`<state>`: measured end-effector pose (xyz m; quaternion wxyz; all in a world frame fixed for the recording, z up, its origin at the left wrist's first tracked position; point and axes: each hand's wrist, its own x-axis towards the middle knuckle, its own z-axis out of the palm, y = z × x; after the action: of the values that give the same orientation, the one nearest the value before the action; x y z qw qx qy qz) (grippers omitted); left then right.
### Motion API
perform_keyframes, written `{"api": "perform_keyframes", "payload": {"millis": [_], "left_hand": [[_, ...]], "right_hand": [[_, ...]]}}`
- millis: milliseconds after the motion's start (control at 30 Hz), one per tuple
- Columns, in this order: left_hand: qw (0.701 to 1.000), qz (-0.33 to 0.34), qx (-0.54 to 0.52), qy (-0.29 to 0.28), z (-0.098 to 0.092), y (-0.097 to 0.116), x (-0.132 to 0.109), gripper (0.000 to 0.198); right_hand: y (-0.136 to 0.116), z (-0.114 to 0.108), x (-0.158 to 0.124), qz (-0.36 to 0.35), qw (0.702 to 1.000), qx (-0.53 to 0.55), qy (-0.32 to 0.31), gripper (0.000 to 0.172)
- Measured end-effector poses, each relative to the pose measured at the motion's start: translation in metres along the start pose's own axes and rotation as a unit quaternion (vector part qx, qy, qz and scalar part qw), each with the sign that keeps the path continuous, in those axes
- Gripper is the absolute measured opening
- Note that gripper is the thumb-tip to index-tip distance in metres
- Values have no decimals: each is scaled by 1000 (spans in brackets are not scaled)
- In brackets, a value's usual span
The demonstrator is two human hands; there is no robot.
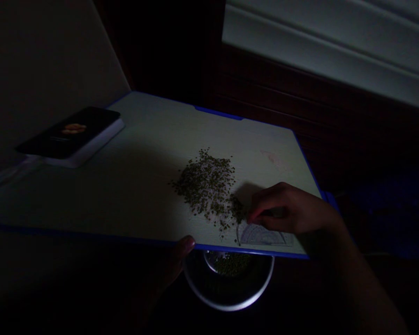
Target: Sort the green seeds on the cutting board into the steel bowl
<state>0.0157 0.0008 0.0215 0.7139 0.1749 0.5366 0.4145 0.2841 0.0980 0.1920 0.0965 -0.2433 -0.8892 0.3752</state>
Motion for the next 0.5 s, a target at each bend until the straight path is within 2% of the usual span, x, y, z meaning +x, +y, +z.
{"api": "perform_keyframes", "payload": {"millis": [100,233,367,500], "left_hand": [[1000,11,-9,-14,4,2,-4,49],[998,12,-38,44,7,4,-8,42],[1000,10,-20,-8,8,6,-9,41],[1000,16,-4,-3,14,12,-13,37]], "right_hand": [[0,0,-1,1,1000,-1,-1,16],[1,1,0,1,1000,3,-14,16],[2,2,1,0,1000,7,-23,17],[0,3,3,-7,999,11,-30,17]]}}
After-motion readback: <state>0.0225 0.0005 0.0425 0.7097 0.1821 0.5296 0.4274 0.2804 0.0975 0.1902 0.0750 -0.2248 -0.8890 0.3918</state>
